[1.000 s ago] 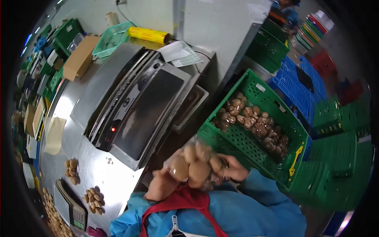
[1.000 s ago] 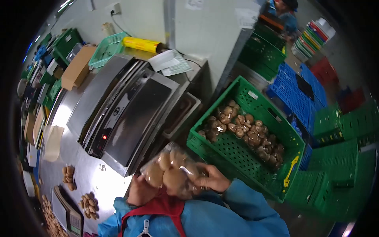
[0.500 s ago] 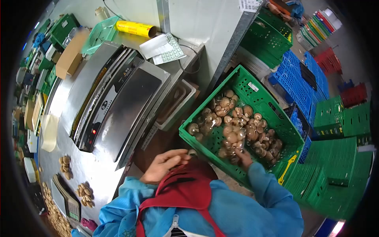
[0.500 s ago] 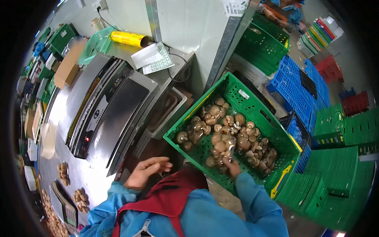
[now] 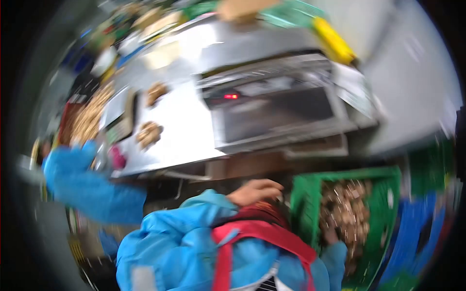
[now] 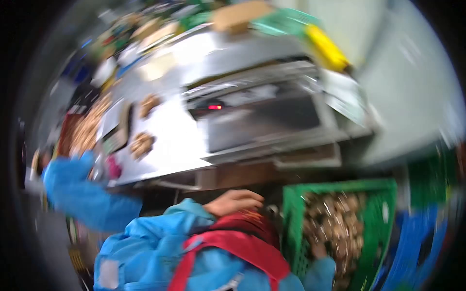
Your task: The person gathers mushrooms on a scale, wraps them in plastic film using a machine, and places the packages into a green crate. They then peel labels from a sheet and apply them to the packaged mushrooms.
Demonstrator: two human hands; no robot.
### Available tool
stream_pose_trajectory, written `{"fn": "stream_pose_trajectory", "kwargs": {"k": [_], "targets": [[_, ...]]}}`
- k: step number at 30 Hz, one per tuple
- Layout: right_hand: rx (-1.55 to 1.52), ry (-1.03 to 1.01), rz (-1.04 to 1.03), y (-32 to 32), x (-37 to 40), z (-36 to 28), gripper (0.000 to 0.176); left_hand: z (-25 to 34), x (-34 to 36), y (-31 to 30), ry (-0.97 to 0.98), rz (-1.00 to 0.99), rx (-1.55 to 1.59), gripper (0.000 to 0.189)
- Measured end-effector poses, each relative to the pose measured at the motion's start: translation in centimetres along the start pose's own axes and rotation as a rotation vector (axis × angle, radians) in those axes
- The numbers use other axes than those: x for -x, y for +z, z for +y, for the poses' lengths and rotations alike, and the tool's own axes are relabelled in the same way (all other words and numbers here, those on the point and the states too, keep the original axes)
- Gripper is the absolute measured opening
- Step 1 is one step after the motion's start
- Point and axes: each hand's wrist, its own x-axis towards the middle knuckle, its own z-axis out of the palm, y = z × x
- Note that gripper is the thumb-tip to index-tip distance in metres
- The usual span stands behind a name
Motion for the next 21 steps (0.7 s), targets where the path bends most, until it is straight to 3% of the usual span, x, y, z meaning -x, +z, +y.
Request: {"fn": "stream_pose_trajectory", "kwargs": {"k": [1, 2, 3, 4, 5, 6, 7, 8, 10, 12, 15, 18, 20, 21], "targets": [[-0.128, -0.045, -0.289, -9.1, 0.2, -6.9, 0.026, -0.5, 0.3, -0.9, -0.007, 0.009, 0.017, 0.039], [-0.492, 0.155, -0.377, -12.1, -0.7, -7.3, 0.028, -1.0, 0.8, -1.7, 0.017, 0.062, 0.118, 0.038], [-0.54, 0.194, -0.307, -17.4, 1.6, -16.3, 0.022, -2.0, 1.1, -2.8, 0.075, 0.142, 0.248, 0.034], [-0.782, 0.045, -0.133, -18.5, 2.1, -20.1, 0.028, -2.3, 2.1, -4.6, 0.106, 0.199, 0.261, 0.034], [-1.043, -0.075, -0.208, -20.2, 3.3, -25.2, 0.024, -2.3, 3.2, -6.3, 0.191, 0.35, 0.294, 0.032], [-1.109, -0.195, -0.188, -19.7, 2.9, -27.9, 0.023, -2.5, 4.0, -8.2, 0.275, 0.493, 0.327, 0.03], [-0.963, -0.245, -0.318, -19.5, 1.9, -31.1, 0.021, -2.5, 5.1, -10.7, 0.337, 0.675, 0.298, 0.026], [-0.815, -0.294, -0.434, -18.6, 1.2, -34.7, 0.02, -3.9, 6.0, -13.9, 0.391, 0.911, 0.358, 0.026], [-0.646, -0.44, -0.774, -14.0, 0.6, -44.1, 0.021, -4.8, 11.1, -21.4, 0.513, 1.196, 0.409, 0.03], [-0.594, -0.484, -0.946, -7.8, 0.7, -52.3, 0.025, -7.6, 15.9, -30.0, 0.534, 1.598, 0.525, 0.031], [-0.653, -0.475, -1.095, 2.4, -1.2, -62.6, 0.034, -11.7, 23.3, -41.0, 0.567, 1.875, 0.529, 0.035], [-0.532, -0.603, -1.056, 10.7, -2.8, -72.3, 0.036, -15.5, 26.4, -49.6, 0.574, 1.803, 0.159, 0.04], [-0.484, -0.568, -1.05, 14.3, -3.3, -77.0, 0.035, -12.9, 26.5, -52.2, 0.462, 1.692, -0.2, 0.045], [-0.454, -0.542, -1.037, 15.6, -3.2, -78.4, 0.035, -11.6, 25.8, -53.1, 0.312, 1.669, -0.455, 0.047]]}}
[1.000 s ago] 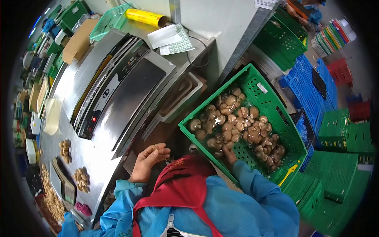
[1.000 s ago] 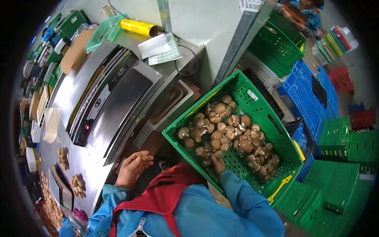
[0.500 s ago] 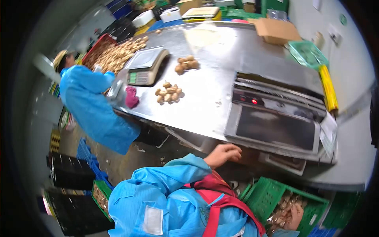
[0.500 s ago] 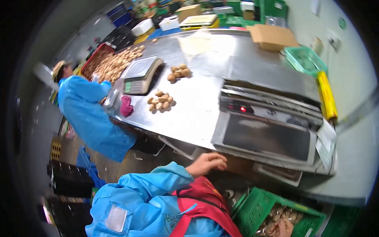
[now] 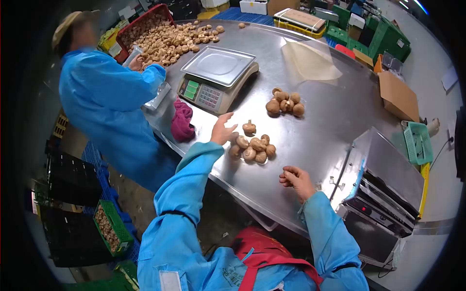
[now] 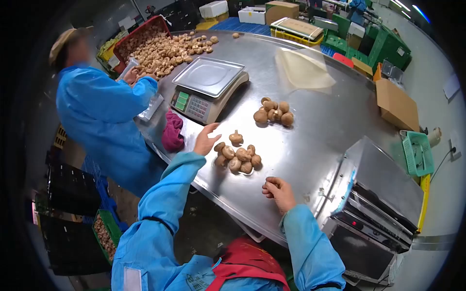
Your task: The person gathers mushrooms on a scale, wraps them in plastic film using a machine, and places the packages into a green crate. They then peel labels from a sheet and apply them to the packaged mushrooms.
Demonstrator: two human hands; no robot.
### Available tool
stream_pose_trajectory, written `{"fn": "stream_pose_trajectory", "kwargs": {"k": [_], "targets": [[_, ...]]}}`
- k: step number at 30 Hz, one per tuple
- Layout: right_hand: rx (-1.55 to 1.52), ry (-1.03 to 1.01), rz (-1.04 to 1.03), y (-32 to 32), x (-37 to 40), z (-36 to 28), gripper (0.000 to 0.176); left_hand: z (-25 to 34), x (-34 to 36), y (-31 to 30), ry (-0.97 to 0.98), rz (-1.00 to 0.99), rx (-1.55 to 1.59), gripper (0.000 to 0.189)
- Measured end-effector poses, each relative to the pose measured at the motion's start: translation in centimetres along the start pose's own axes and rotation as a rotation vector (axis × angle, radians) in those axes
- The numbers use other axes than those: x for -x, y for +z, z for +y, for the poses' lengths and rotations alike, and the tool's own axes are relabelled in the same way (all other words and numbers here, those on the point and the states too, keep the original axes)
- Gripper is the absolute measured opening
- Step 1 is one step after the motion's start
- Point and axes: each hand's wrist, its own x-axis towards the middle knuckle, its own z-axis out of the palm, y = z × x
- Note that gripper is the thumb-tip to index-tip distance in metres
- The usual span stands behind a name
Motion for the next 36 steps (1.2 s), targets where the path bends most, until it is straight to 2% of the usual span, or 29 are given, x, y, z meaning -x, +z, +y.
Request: {"fn": "stream_pose_trajectory", "kwargs": {"k": [1, 3, 5, 7, 9, 11, 13, 14, 15, 18, 19, 21, 22, 23, 25, 26, 28, 29, 31, 32, 34, 36], "targets": [[0.001, 0.014, 0.004, 0.7, -0.8, -0.4, 0.035, 0.8, -1.3, 0.8, 0.088, -0.076, -0.232, 0.049], [-0.012, 0.034, -0.058, 1.5, -1.7, -1.4, 0.033, 1.4, -3.6, 2.1, 0.172, -0.387, -0.361, 0.053], [-0.015, 0.088, -0.021, 1.1, -1.9, -0.6, 0.032, 1.9, -4.7, 2.9, 0.087, -0.632, -0.401, 0.059], [-0.023, 0.134, 0.01, 0.0, -1.7, 0.2, 0.03, -0.5, -5.7, 4.1, 0.159, -0.626, -0.358, 0.059], [-0.055, 0.18, 0.123, -1.2, -1.5, 0.6, 0.028, -1.5, -6.4, 4.4, 0.04, -0.593, -0.039, 0.056], [-0.05, 0.186, 0.164, -1.6, -1.7, 0.0, 0.028, 0.5, -6.7, 2.6, 0.025, -0.467, -0.001, 0.045], [-0.027, 0.106, 0.186, -1.2, -2.4, -0.9, 0.025, 1.9, -5.9, 1.2, -0.29, -0.514, 0.399, 0.037], [-0.033, 0.105, 0.188, -0.8, -3.0, -1.3, 0.025, 1.0, -5.2, 1.3, -0.284, -0.543, 0.423, 0.032], [-0.038, 0.088, 0.156, -0.2, -3.7, -1.8, 0.026, 1.5, -4.3, 1.2, -0.296, -0.55, 0.376, 0.032], [-0.032, 0.086, 0.129, 1.3, -5.9, -2.2, 0.027, 1.6, -3.4, 1.9, -0.065, -0.629, -0.069, 0.035], [-0.025, 0.108, 0.136, 1.7, -6.4, -1.8, 0.027, 1.6, -3.4, 2.3, -0.067, -0.628, -0.07, 0.035], [-0.011, 0.125, 0.158, 2.2, -6.9, -0.9, 0.028, 2.1, -3.5, 3.0, 0.043, -0.694, -0.405, 0.038], [0.004, 0.139, 0.182, 2.4, -7.2, -0.5, 0.029, 3.4, -4.0, 2.7, -0.051, -0.796, -0.563, 0.04], [0.005, 0.141, 0.182, 2.4, -7.4, 0.2, 0.029, 2.9, -3.7, 2.8, -0.052, -0.797, -0.561, 0.04], [-0.019, 0.15, 0.203, 2.3, -7.4, 1.3, 0.031, 1.8, -2.6, 3.1, 0.139, -0.492, -0.496, 0.039], [-0.018, 0.15, 0.204, 2.2, -7.5, 1.7, 0.031, 1.3, -2.1, 3.2, 0.14, -0.493, -0.495, 0.039], [-0.022, 0.17, 0.249, 2.4, -7.7, 1.8, 0.032, 1.3, -1.7, 2.9, -0.169, -0.509, -0.32, 0.038], [-0.024, 0.164, 0.252, 2.5, -8.1, 1.7, 0.032, 1.3, -1.4, 2.7, -0.162, -0.509, -0.321, 0.038], [0.057, 0.117, 0.38, 2.8, -9.0, 1.5, 0.041, 0.6, -0.7, 2.2, -0.27, -0.46, -0.107, 0.042], [0.049, 0.119, 0.388, 2.2, -10.0, 2.7, 0.041, -0.4, -0.2, 2.5, -0.21, -0.433, -0.115, 0.044], [0.556, -0.2, 0.336, 0.9, -11.9, 4.2, 0.052, -1.5, 0.6, 3.1, -0.176, -0.406, -0.114, 0.043], [0.681, -0.249, 0.376, 2.0, -11.3, 1.9, 0.053, -2.1, 0.9, 3.7, -0.144, -0.365, -0.111, 0.043]]}}
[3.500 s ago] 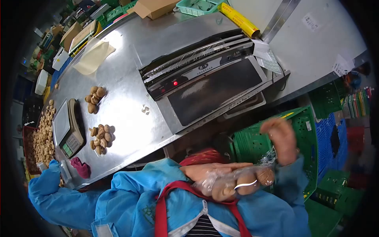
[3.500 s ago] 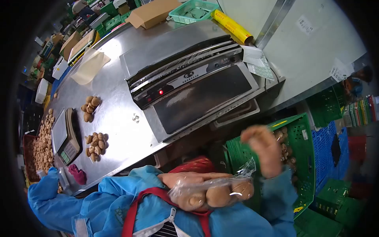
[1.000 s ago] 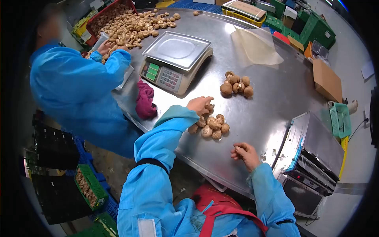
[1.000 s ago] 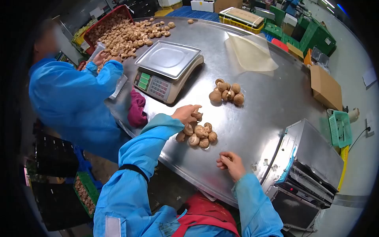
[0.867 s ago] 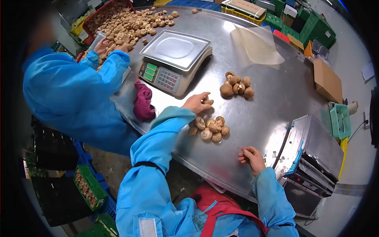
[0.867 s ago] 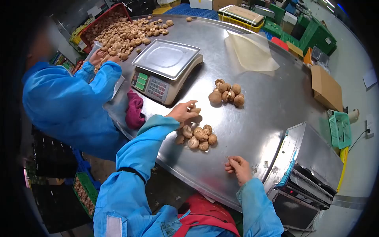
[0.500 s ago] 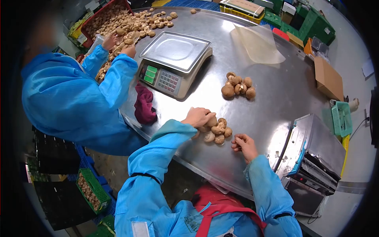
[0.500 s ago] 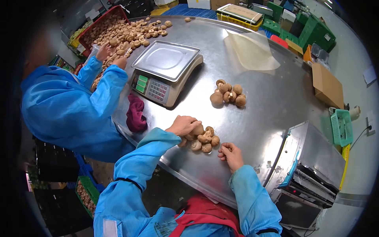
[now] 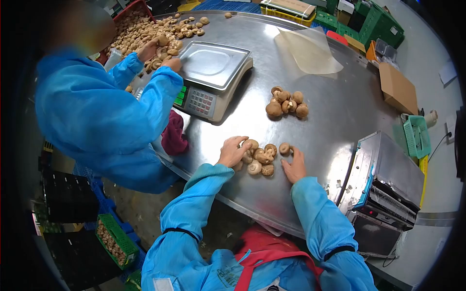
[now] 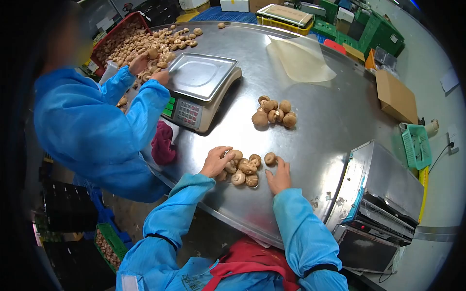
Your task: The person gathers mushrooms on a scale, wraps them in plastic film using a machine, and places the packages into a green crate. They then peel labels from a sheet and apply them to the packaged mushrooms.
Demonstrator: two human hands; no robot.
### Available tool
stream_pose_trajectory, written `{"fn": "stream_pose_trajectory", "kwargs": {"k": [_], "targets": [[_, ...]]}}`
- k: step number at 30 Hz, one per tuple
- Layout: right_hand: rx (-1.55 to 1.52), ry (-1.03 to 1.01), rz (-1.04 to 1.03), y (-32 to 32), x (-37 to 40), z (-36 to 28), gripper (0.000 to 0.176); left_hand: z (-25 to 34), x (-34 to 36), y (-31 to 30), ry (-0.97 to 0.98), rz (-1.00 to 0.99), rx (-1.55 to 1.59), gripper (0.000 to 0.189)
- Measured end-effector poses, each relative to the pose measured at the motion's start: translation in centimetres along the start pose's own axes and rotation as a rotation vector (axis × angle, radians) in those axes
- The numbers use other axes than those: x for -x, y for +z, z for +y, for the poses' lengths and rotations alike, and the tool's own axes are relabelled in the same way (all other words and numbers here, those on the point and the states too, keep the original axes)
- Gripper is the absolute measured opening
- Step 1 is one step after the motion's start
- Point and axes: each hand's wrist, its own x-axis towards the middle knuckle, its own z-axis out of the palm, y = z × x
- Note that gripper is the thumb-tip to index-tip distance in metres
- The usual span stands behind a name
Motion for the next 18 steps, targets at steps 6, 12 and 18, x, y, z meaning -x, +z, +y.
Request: {"fn": "stream_pose_trajectory", "kwargs": {"k": [6, 12, 18], "targets": [[0.113, -0.232, 0.005, 1.0, -3.5, -0.5, 0.046, 0.3, 0.9, -0.4, 0.04, 0.085, 0.119, 0.041], [0.205, -0.104, 0.091, 0.1, -6.6, 0.0, 0.033, 1.5, 2.3, -1.4, -0.067, -0.013, 0.208, 0.04], [-0.375, -0.101, -0.046, -0.8, -2.9, -5.5, 0.033, 0.0, 2.3, -0.5, 0.058, 0.08, 0.205, 0.039]]}}
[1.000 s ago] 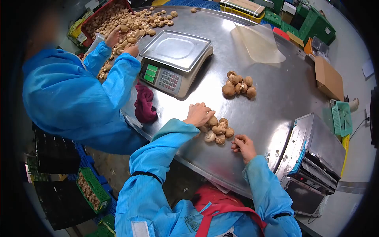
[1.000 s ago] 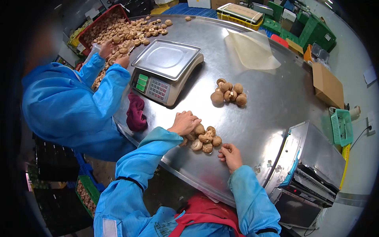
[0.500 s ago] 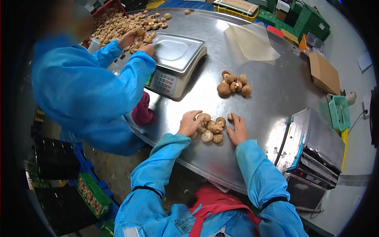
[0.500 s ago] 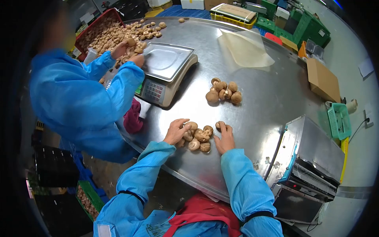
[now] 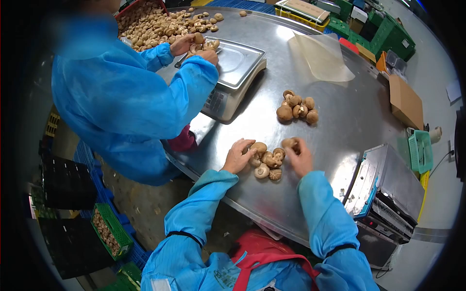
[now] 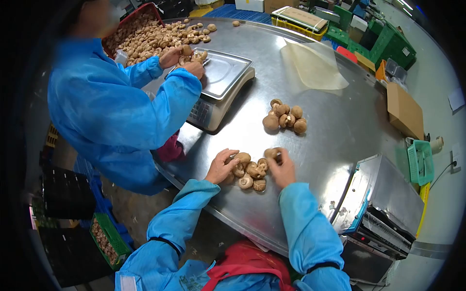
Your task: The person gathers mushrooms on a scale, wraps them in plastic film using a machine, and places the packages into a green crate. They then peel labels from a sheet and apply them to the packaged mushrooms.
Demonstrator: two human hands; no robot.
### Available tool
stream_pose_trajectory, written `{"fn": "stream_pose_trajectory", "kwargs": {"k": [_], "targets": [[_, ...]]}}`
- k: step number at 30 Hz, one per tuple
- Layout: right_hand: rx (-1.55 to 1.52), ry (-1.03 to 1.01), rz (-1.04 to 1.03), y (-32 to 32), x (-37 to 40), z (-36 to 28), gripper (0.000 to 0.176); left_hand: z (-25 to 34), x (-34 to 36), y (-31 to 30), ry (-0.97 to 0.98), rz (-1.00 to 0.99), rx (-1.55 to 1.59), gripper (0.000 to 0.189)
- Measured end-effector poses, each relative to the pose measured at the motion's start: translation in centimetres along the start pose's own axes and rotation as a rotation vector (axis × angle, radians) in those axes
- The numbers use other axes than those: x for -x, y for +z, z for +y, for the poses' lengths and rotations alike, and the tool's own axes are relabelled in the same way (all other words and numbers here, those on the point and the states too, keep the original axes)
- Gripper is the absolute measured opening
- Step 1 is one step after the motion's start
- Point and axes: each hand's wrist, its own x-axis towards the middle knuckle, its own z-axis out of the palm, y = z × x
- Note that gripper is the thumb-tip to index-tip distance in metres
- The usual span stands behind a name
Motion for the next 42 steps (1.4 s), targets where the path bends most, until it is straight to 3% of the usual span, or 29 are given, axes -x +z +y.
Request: {"fn": "stream_pose_trajectory", "kwargs": {"k": [1, 3, 6, 9, 13, 18, 21, 23, 24, 26, 30, 35, 39, 42], "targets": [[0.005, 0.004, -0.004, 0.9, 0.7, 0.0, 0.033, 0.3, 0.1, -0.1, -0.006, 0.0, 0.005, 0.039], [0.342, -0.295, -0.104, 2.3, 1.7, -0.2, 0.035, 1.0, 0.0, -0.4, -0.028, -0.013, 0.053, 0.038], [0.603, -0.35, -0.182, 4.1, 1.7, 0.9, 0.038, 0.7, 0.0, 0.0, 0.009, 0.026, 0.023, 0.038], [0.706, -0.416, -0.162, 5.2, 1.7, 1.7, 0.042, 1.1, 0.3, 0.1, 0.005, 0.069, 0.045, 0.037], [0.489, -0.361, -0.153, 3.3, 2.0, 1.2, 0.046, 1.3, 0.6, 0.5, 0.13, 0.14, 0.103, 0.036], [0.7, -0.436, -0.161, 1.0, 2.6, 2.6, 0.042, 1.6, 1.0, 0.6, 0.203, 0.2, -0.031, 0.04], [0.503, -0.345, -0.211, 0.9, 2.2, 3.2, 0.04, 1.3, 1.0, 0.7, 0.143, 0.182, 0.03, 0.041], [0.278, -0.109, -0.205, 0.6, 2.4, 2.9, 0.033, 1.1, 1.0, 0.6, 0.151, 0.171, 0.014, 0.041], [0.277, -0.108, -0.203, 0.3, 2.4, 2.6, 0.033, 1.0, 1.0, 0.6, 0.156, 0.163, 0.003, 0.041], [-0.048, 0.142, -0.286, -0.2, 2.2, 1.9, 0.029, 0.9, 1.0, 0.7, 0.174, 0.17, -0.013, 0.041], [-0.13, 0.239, -0.297, -0.8, 1.8, 1.7, 0.027, 0.9, 1.1, 0.6, 0.208, 0.176, -0.037, 0.041], [-0.236, 0.523, -0.444, -1.1, 1.0, 2.0, 0.026, 1.0, 1.2, 0.7, 0.206, 0.18, -0.042, 0.041], [-0.162, 0.551, -0.454, 0.1, 0.1, 2.2, 0.026, 1.5, 1.3, 0.4, 0.209, 0.168, -0.033, 0.04], [-0.023, 0.404, -0.286, 0.8, -0.3, 3.6, 0.028, 1.1, 1.3, 0.6, 0.208, 0.173, -0.051, 0.04]]}}
